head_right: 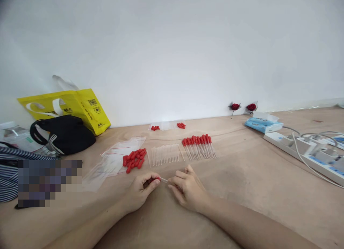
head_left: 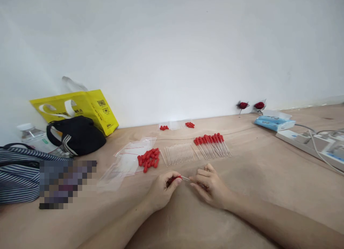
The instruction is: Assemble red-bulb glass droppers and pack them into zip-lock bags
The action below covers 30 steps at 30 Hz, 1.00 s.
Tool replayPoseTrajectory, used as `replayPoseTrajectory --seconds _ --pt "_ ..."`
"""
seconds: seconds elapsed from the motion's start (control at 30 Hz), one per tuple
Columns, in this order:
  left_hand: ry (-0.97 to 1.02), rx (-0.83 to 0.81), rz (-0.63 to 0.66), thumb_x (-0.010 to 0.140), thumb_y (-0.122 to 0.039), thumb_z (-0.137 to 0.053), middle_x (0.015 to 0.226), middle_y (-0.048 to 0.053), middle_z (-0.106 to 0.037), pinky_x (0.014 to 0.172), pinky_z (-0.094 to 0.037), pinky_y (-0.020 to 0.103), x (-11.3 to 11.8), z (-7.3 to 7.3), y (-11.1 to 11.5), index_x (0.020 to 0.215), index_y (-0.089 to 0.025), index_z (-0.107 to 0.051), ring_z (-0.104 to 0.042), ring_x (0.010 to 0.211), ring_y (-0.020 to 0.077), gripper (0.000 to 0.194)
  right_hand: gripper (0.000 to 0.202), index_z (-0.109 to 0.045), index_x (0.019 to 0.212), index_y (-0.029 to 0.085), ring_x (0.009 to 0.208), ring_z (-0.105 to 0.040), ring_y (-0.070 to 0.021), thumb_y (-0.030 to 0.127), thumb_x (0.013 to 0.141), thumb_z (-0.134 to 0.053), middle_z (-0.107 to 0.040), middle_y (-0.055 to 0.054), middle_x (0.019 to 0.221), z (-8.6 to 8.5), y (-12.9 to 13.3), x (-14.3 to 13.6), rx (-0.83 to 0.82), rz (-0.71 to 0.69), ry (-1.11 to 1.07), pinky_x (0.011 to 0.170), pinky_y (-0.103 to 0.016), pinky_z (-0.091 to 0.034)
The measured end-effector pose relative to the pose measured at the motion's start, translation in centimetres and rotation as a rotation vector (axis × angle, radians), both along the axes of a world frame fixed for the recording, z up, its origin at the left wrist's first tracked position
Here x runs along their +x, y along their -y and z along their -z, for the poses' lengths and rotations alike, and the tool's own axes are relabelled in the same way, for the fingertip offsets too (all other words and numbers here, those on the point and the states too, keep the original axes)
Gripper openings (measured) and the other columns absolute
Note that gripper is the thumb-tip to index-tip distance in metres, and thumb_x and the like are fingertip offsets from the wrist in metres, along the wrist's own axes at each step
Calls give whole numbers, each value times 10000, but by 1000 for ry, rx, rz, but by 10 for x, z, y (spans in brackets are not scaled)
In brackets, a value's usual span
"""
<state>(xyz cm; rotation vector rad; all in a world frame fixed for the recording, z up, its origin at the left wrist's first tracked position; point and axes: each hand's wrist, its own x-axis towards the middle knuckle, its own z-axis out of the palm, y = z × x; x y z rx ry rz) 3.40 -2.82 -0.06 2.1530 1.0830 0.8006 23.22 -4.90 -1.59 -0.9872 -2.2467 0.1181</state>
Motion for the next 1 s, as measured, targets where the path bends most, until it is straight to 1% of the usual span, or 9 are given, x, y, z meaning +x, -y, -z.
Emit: replayPoseTrajectory --seconds 0.13,0.27,0.33,0.43,0.5,0.77,0.87,1.0 --pt "-50 47 -26 831 -235 -420 703 7 -604 610 -419 237 -1 -1 2 774 -172 -578 -542 660 140 179 222 -606 852 187 563 -421 -104 192 840 -385 -534 2 623 -3 -1 -1 44 -40 47 653 -286 -242" --pt "-154 138 10 827 -225 -425 699 13 -589 612 -414 251 -1 -2 5 758 -177 -568 -532 647 143 165 247 -615 792 185 517 -372 -92 163 828 -371 -537 5 617 -7 -5 2 145 -64 107 640 -299 -211" --pt "-205 216 37 832 -227 -423 704 23 -583 634 -413 267 -1 -2 6 755 -172 -567 -529 661 151 172 243 -610 763 183 516 -360 -90 164 823 -375 -534 8 620 -8 -7 4 157 -69 112 637 -300 -201" --pt "-238 332 96 844 -237 -409 696 37 -579 663 -409 289 1 -2 8 744 -164 -562 -523 681 164 197 234 -603 776 182 544 -374 -96 191 831 -375 -528 8 636 -7 -8 5 134 -75 111 647 -301 -201" --pt "-240 376 137 851 -235 -398 688 41 -579 658 -406 290 2 -1 9 736 -165 -557 -518 676 166 209 239 -597 782 182 567 -386 -102 201 840 -366 -526 5 648 -6 -7 4 110 -83 114 657 -303 -204" --pt "-237 435 179 858 -212 -392 691 45 -577 650 -393 284 3 2 9 724 -164 -543 -505 669 165 208 268 -575 753 167 594 -399 -111 203 856 -330 -541 -9 673 -2 -4 -1 39 -86 114 664 -299 -213" --pt "-258 444 181 857 -204 -393 703 42 -585 668 -392 293 2 1 7 745 -164 -551 -508 679 164 198 260 -582 759 173 605 -411 -109 215 858 -346 -548 -7 680 -6 -5 -1 14 -74 148 657 -292 -210" --pt "-262 461 175 851 -198 -402 731 37 -589 686 -396 311 -1 -2 3 786 -173 -567 -519 710 171 180 195 -609 803 210 651 -444 -119 246 834 -420 -572 -3 688 -15 -3 0 4 -44 202 638 -291 -191"
